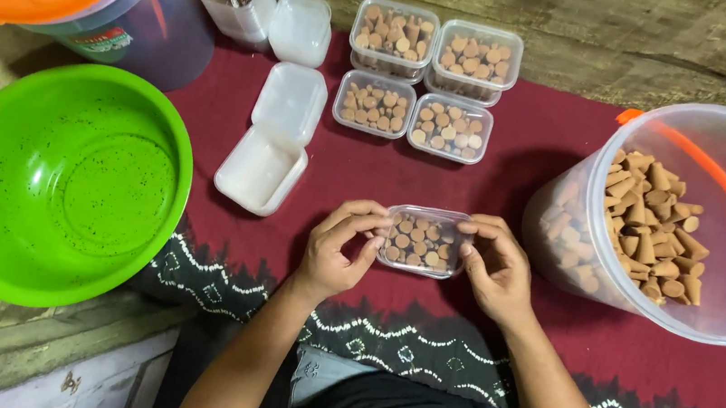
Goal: Packing incense cones from a large bucket into small plastic containers for individual sale.
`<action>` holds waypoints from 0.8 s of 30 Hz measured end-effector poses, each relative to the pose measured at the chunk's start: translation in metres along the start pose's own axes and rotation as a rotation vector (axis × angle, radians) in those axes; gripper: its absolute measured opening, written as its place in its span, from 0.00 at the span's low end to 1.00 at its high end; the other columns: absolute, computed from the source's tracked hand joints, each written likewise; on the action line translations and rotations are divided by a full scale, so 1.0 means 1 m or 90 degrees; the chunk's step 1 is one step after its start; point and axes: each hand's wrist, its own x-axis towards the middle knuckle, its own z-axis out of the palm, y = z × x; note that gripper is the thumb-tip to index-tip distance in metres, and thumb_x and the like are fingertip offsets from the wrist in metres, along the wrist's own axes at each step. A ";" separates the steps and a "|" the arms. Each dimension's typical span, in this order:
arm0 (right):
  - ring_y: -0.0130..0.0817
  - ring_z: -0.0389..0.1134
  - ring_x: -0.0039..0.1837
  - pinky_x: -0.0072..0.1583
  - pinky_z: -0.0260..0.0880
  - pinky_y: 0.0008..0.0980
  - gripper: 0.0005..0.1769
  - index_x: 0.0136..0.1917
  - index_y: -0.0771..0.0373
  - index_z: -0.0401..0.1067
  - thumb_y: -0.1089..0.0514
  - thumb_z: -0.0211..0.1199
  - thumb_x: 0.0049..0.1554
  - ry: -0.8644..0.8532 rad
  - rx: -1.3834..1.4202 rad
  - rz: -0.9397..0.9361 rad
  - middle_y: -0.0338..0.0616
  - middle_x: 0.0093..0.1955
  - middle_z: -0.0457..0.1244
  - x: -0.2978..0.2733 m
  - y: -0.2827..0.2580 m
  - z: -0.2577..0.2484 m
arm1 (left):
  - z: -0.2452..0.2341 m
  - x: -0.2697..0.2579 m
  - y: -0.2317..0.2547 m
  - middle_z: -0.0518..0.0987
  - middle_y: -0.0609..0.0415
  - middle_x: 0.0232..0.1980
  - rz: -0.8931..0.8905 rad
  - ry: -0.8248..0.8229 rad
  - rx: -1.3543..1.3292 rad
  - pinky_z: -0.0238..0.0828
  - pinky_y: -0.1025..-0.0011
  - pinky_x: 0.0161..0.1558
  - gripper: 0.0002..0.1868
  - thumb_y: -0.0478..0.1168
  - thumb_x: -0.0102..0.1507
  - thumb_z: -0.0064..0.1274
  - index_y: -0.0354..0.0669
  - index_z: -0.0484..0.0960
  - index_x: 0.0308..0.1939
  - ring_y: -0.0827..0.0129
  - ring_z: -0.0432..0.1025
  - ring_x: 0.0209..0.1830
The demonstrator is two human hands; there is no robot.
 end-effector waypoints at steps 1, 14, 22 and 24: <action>0.39 0.66 0.54 0.57 0.67 0.39 0.12 0.57 0.71 0.76 0.69 0.61 0.59 0.001 0.002 0.003 0.55 0.53 0.66 0.001 -0.001 0.000 | 0.000 0.002 -0.001 0.82 0.44 0.51 -0.003 -0.002 0.001 0.81 0.68 0.39 0.11 0.31 0.63 0.56 0.39 0.86 0.49 0.60 0.81 0.38; 0.40 0.65 0.40 0.43 0.67 0.37 0.20 0.64 0.66 0.75 0.65 0.64 0.57 -0.008 -0.139 -0.008 0.51 0.45 0.66 -0.002 -0.015 0.005 | 0.006 -0.007 -0.011 0.80 0.43 0.52 -0.038 -0.017 0.044 0.78 0.72 0.30 0.20 0.29 0.61 0.56 0.37 0.83 0.59 0.65 0.77 0.30; 0.37 0.62 0.36 0.37 0.65 0.33 0.22 0.64 0.62 0.76 0.64 0.65 0.56 0.021 -0.211 -0.029 0.46 0.44 0.63 -0.003 -0.005 0.010 | 0.005 -0.004 -0.006 0.80 0.49 0.50 -0.038 -0.030 0.142 0.76 0.70 0.30 0.20 0.30 0.60 0.54 0.44 0.85 0.56 0.66 0.76 0.31; 0.42 0.65 0.42 0.42 0.66 0.37 0.20 0.63 0.63 0.77 0.63 0.66 0.56 0.017 -0.206 0.012 0.50 0.48 0.65 -0.004 0.002 0.010 | 0.006 -0.004 -0.007 0.80 0.48 0.50 -0.064 -0.043 0.161 0.77 0.70 0.33 0.20 0.27 0.59 0.52 0.44 0.85 0.54 0.63 0.77 0.35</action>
